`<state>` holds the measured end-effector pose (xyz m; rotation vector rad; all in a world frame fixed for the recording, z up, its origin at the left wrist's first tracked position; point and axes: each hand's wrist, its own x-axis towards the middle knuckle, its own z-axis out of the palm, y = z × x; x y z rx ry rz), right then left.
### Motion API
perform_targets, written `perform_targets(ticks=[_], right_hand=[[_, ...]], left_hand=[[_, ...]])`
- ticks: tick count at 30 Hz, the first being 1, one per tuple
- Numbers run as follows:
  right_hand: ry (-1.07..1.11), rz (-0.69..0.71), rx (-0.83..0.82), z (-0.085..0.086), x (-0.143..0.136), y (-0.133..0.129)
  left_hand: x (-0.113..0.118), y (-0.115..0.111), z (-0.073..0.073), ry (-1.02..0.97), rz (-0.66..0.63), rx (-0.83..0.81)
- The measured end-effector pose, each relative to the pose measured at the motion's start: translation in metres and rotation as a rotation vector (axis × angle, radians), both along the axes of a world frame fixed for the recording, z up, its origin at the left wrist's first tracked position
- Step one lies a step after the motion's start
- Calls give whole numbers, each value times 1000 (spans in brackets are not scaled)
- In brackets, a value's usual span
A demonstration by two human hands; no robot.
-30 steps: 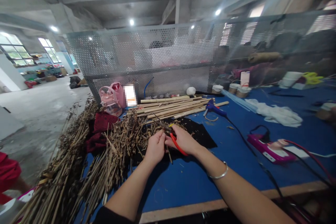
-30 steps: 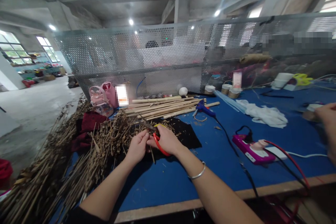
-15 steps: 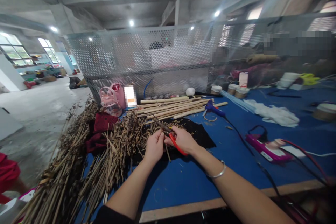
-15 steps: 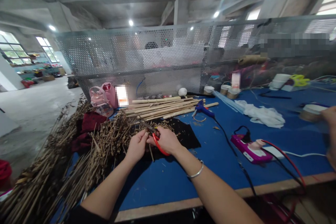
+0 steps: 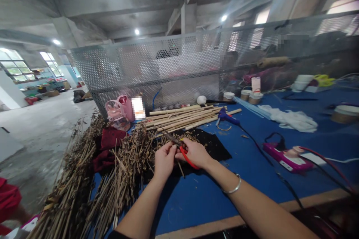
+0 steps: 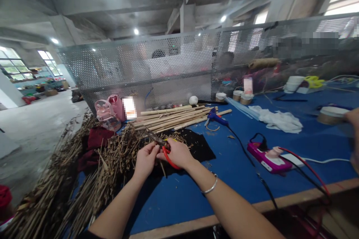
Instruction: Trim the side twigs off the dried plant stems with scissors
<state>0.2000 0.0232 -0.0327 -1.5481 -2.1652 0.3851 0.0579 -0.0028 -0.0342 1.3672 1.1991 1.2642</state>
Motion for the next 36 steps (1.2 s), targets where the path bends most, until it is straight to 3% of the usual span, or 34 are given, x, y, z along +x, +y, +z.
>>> perform_targets(ticks=[9,19,29,36], right_hand=[[-9,69,131,-3,0,1],[37,20,-11,-2,0,-1],[148,69,-71,-11,1,7],[59,83,6,-7,3,3]], left_hand=[[0,0,-1,98,57,90],[-3,1,0,167,58,121],[-2,3,-5,89,47,103],[-2,1,-4,75,24,74]])
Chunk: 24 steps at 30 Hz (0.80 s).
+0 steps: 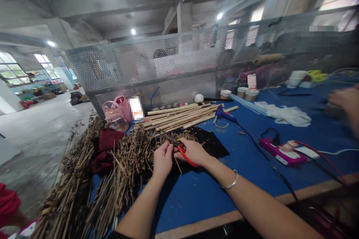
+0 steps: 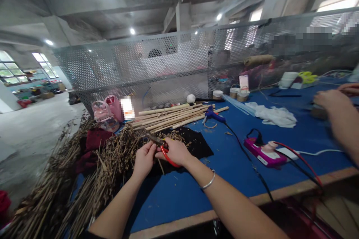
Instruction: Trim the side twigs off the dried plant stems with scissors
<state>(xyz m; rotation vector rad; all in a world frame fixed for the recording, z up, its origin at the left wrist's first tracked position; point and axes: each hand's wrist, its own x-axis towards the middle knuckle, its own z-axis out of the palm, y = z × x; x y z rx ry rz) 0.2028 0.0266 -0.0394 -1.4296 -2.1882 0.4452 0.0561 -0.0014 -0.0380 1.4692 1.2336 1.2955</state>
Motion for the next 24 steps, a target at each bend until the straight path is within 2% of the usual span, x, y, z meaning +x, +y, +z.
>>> perform_targets(ticks=[6,11,16,24], right_hand=[[42,47,3,4,-1,-5],[60,-4,-48,1,-4,-4],[69,-28,-33,-2,-3,-2],[64,-47,-13,-1,1,1]], left_hand=[[1,-1,1,37,13,-9],[1,0,0,34,26,11],[2,0,-2,14,69,2],[1,0,-3,58,55,-9]])
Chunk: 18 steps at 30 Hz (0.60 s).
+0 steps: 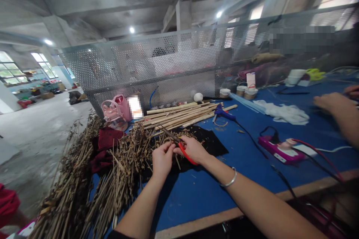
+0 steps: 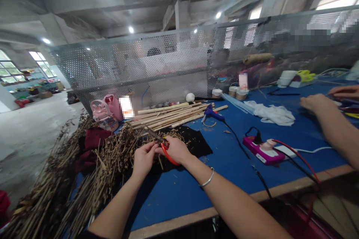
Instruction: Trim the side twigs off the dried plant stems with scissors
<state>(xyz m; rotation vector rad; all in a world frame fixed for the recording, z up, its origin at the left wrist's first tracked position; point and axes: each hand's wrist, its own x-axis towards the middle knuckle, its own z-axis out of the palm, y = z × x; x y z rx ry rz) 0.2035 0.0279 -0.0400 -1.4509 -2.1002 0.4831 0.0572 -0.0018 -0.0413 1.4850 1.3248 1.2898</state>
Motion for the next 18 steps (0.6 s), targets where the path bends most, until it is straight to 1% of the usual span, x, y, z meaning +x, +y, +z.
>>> perform_targets(ticks=[5,9,14,18], right_hand=[[-26,-19,17,-2,0,3],[-43,-1,21,0,0,1],[-17,68,19,2,-1,-2],[16,88,57,0,-1,-2]], left_hand=[[0,1,-1,20,13,23],[-1,2,-2,19,29,28],[-1,0,1,26,-48,-6],[0,0,0,46,-50,14]])
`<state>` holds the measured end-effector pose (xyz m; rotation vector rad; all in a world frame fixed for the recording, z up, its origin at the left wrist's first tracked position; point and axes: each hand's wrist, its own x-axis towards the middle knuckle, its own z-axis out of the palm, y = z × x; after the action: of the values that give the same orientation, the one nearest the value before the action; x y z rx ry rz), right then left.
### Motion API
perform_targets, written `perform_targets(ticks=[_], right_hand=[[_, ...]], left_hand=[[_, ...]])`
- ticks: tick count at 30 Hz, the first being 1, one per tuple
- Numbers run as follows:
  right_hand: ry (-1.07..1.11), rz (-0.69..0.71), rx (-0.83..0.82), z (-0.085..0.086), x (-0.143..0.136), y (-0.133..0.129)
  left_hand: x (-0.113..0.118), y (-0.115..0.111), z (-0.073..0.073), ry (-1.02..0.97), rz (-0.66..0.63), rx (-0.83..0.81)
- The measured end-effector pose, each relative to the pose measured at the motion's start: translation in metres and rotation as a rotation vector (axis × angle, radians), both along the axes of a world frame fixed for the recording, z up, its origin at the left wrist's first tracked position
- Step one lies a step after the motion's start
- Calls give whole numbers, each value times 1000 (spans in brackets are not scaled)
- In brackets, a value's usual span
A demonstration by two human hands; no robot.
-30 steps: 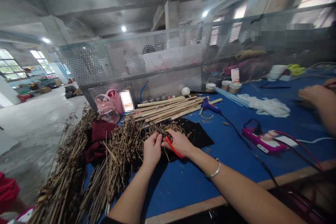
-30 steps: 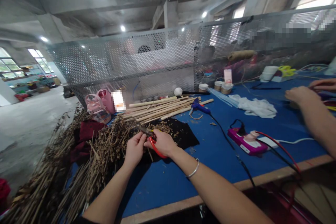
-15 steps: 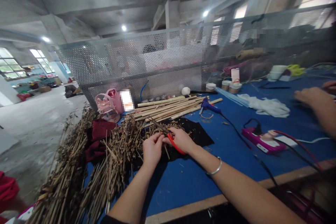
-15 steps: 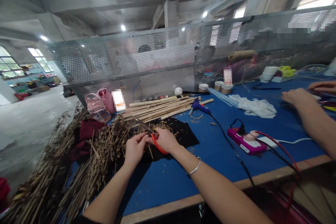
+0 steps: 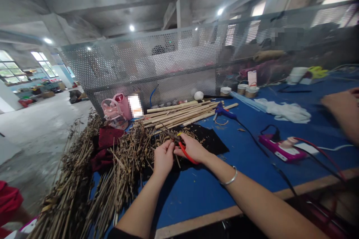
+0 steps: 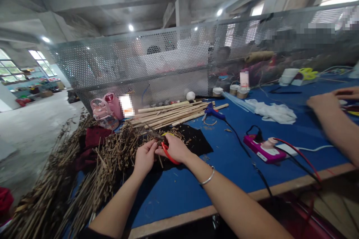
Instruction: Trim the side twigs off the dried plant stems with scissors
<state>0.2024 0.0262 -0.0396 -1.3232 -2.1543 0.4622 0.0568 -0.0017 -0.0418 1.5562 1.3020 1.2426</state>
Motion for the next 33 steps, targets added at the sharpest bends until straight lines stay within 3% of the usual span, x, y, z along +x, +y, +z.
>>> perform_targets(ticks=[7,12,17,27,33], right_hand=[[-27,-31,-34,-1,1,2],[-39,-17,35,2,0,0],[-70,-80,0,1,0,0],[-32,-84,-76,-3,-1,2],[-117,-111,16,0,-1,1]], left_hand=[[0,1,-5,49,9,20],[-1,-1,-3,99,1,69],[-1,-2,0,196,28,162],[-2,-3,3,165,68,126],[-1,-1,4,71,123,105]])
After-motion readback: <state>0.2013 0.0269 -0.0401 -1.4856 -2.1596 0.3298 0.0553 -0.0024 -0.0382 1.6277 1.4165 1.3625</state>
